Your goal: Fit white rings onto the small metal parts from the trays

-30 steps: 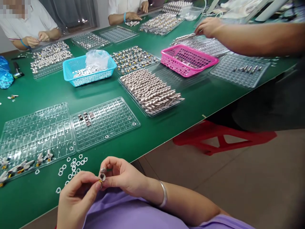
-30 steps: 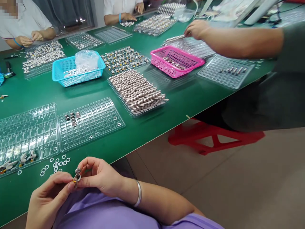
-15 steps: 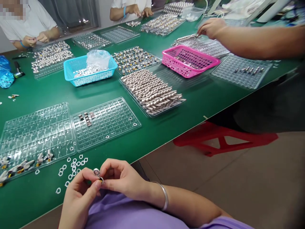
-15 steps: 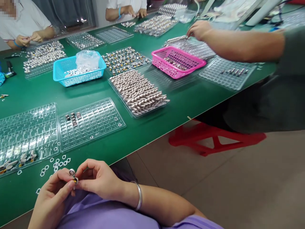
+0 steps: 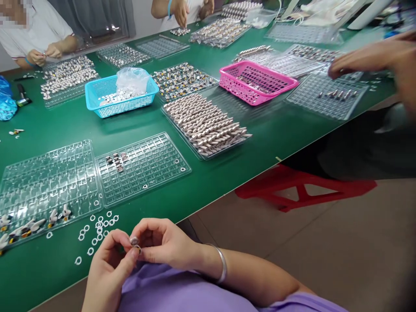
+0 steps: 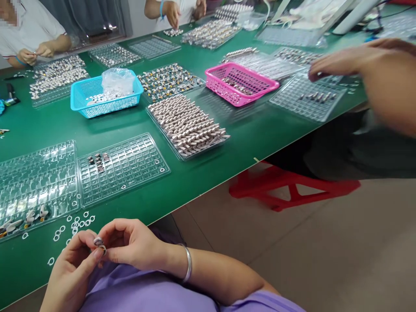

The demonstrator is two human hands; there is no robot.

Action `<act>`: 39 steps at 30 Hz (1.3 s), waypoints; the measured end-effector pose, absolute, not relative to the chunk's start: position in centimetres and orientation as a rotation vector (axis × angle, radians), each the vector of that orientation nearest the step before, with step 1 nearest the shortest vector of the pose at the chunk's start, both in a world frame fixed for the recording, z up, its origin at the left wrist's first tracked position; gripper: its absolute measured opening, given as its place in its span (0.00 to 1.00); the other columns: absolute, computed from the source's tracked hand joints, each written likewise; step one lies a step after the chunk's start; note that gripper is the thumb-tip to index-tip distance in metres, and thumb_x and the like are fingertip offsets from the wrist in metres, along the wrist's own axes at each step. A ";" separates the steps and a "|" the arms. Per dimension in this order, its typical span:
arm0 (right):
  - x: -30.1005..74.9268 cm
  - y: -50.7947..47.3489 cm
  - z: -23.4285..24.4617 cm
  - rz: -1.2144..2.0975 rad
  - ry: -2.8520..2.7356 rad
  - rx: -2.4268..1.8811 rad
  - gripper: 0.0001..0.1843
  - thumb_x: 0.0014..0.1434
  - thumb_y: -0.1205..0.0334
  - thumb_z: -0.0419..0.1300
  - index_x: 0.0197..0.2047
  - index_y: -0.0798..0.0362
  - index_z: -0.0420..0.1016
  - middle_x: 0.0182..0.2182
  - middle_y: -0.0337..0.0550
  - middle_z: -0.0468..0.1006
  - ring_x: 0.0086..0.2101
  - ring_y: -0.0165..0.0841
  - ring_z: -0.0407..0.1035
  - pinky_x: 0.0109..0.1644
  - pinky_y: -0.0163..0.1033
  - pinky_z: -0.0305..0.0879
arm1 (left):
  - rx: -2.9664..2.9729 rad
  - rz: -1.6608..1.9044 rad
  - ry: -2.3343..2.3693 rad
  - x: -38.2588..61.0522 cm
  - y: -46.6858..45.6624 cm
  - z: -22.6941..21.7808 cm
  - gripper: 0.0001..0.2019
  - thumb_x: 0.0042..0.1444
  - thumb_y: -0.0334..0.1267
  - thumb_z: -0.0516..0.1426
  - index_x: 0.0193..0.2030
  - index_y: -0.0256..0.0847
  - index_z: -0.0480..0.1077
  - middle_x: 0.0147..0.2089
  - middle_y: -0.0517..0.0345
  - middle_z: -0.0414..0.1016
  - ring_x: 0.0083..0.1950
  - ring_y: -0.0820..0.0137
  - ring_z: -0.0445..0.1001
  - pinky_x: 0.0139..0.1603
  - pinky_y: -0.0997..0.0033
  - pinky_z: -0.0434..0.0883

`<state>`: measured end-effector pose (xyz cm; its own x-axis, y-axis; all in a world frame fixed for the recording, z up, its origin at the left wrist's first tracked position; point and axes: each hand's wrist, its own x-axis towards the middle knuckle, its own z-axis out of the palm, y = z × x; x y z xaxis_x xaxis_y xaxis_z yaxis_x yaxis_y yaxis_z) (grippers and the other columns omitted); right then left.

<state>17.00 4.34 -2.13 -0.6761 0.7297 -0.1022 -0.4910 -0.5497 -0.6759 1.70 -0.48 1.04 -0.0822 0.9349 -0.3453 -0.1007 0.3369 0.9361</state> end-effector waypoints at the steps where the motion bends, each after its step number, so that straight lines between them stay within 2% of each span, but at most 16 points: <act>1: 17.1 4.3 -2.1 2.205 -0.841 -0.502 0.19 0.45 0.57 0.75 0.34 0.56 0.72 0.30 0.38 0.76 0.32 0.27 0.73 0.40 0.35 0.69 | 0.876 1.051 1.370 1.7 -0.5 1.1 0.10 0.51 0.40 0.66 0.30 0.42 0.70 0.29 0.63 0.68 0.28 0.74 0.67 0.28 0.80 0.69; 5: 17.4 4.4 -2.2 2.036 -1.043 -0.560 0.12 0.49 0.63 0.70 0.33 0.56 0.72 0.31 0.39 0.75 0.32 0.28 0.71 0.38 0.33 0.69 | 1.183 1.030 1.493 1.8 -0.3 1.8 0.07 0.52 0.38 0.65 0.31 0.44 0.69 0.28 0.64 0.69 0.26 0.74 0.69 0.26 0.81 0.70; 8: 17.7 4.6 -2.1 1.749 -1.310 -0.607 0.04 0.52 0.68 0.66 0.32 0.55 0.75 0.32 0.40 0.74 0.33 0.29 0.70 0.39 0.34 0.68 | 1.466 0.936 1.581 1.6 -0.1 2.5 0.04 0.51 0.36 0.64 0.33 0.45 0.73 0.28 0.61 0.75 0.26 0.71 0.75 0.24 0.79 0.73; 13: 17.9 4.8 -2.1 1.435 -1.583 -0.629 0.03 0.54 0.69 0.63 0.33 0.52 0.77 0.31 0.40 0.70 0.32 0.29 0.66 0.38 0.34 0.67 | 1.711 0.843 1.542 1.4 0.2 3.2 0.05 0.53 0.35 0.62 0.36 0.46 0.79 0.29 0.58 0.82 0.27 0.67 0.80 0.27 0.78 0.75; 17: 18.8 5.1 -1.7 1.506 -1.641 -0.560 0.05 0.55 0.70 0.62 0.36 0.53 0.77 0.31 0.39 0.67 0.30 0.28 0.63 0.34 0.32 0.65 | 1.989 0.921 1.519 1.4 0.2 3.4 0.06 0.53 0.31 0.62 0.36 0.46 0.79 0.29 0.60 0.83 0.26 0.71 0.80 0.28 0.82 0.74; 20: 20.0 5.6 -0.9 1.713 -1.641 -0.509 0.07 0.54 0.70 0.62 0.39 0.55 0.74 0.34 0.40 0.69 0.32 0.27 0.65 0.37 0.34 0.66 | 2.199 1.004 1.515 1.3 0.0 3.1 0.07 0.52 0.28 0.62 0.37 0.43 0.78 0.31 0.58 0.83 0.28 0.71 0.81 0.33 0.82 0.75; 23: 20.9 5.9 -0.1 1.818 -1.652 -0.569 0.09 0.55 0.66 0.64 0.41 0.56 0.73 0.38 0.42 0.70 0.35 0.28 0.66 0.40 0.35 0.67 | 2.331 1.028 1.515 1.2 -0.3 2.4 0.09 0.52 0.27 0.62 0.39 0.41 0.77 0.33 0.54 0.83 0.30 0.69 0.81 0.37 0.80 0.75; 28: 20.6 5.6 0.4 1.854 -1.621 -0.733 0.10 0.53 0.63 0.67 0.38 0.56 0.73 0.31 0.37 0.71 0.30 0.26 0.64 0.36 0.33 0.66 | 2.387 0.997 1.491 1.0 -0.5 1.9 0.12 0.52 0.26 0.62 0.43 0.42 0.76 0.35 0.52 0.83 0.31 0.68 0.81 0.36 0.77 0.75; 34: 20.3 5.3 0.1 1.798 -1.590 -0.775 0.08 0.53 0.64 0.66 0.37 0.57 0.74 0.31 0.38 0.72 0.29 0.26 0.65 0.34 0.32 0.66 | 2.434 0.964 1.483 0.8 -0.5 1.9 0.13 0.53 0.25 0.62 0.45 0.42 0.76 0.37 0.51 0.84 0.33 0.67 0.82 0.39 0.75 0.76; 39: 20.2 4.9 -0.5 1.692 -1.606 -0.789 0.07 0.51 0.68 0.66 0.36 0.57 0.76 0.31 0.40 0.74 0.28 0.26 0.68 0.34 0.31 0.68 | 2.436 0.996 1.504 0.6 -0.5 1.6 0.10 0.55 0.27 0.61 0.44 0.40 0.77 0.38 0.52 0.84 0.34 0.68 0.82 0.39 0.77 0.77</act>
